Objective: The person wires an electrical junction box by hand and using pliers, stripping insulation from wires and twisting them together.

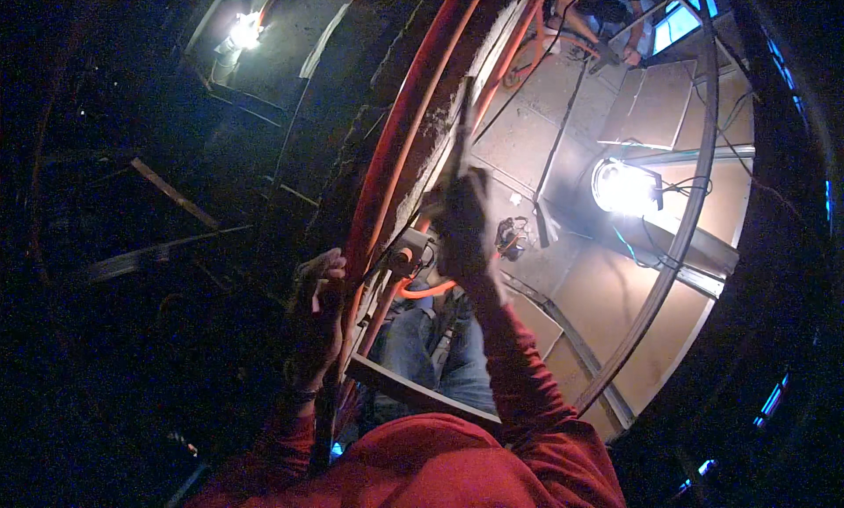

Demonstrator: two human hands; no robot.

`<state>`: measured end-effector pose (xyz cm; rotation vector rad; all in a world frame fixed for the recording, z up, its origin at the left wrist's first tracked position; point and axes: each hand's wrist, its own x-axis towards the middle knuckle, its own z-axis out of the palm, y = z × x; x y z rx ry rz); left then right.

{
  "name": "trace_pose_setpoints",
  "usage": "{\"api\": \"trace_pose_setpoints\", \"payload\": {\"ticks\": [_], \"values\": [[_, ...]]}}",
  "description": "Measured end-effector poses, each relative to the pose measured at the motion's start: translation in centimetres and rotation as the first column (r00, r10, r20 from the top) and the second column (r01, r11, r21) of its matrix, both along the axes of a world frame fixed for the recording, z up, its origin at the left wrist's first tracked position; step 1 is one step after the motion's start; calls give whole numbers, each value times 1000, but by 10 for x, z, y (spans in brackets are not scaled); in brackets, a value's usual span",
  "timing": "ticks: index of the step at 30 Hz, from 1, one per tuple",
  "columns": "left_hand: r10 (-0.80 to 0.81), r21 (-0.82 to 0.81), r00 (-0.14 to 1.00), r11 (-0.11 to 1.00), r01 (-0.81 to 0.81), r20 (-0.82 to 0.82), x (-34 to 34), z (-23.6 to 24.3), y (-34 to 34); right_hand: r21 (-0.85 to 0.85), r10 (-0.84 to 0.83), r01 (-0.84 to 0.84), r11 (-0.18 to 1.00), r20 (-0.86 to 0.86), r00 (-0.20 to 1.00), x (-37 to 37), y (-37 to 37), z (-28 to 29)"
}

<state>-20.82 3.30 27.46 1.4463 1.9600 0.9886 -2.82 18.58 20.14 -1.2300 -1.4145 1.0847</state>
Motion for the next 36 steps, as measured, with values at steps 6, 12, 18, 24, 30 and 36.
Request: {"api": "trace_pose_setpoints", "payload": {"ticks": [6,12,18,24,30,36], "values": [[26,-1,989,1000,-26,145,7,-1,3,-343,158,-380,859,-529,834,-70,-43,54],[-101,122,995,988,98,21,-1,-10,41,-217,265,-545,810,-694,670,-74,-31,59],[-171,298,933,916,269,-315,-30,-22,116,69,249,-246,967,-45,967,-50,-9,66],[-233,118,941,956,268,-247,-31,-46,243,-237,93,-98,967,-29,995,48,-37,45],[-335,-18,502,845,534,-797,-42,-121,343,-234,4,12,972,69,998,74,-71,-11],[-538,-287,347,773,565,-768,-116,-113,366,-319,32,-43,947,-41,999,48,-66,5]]}}
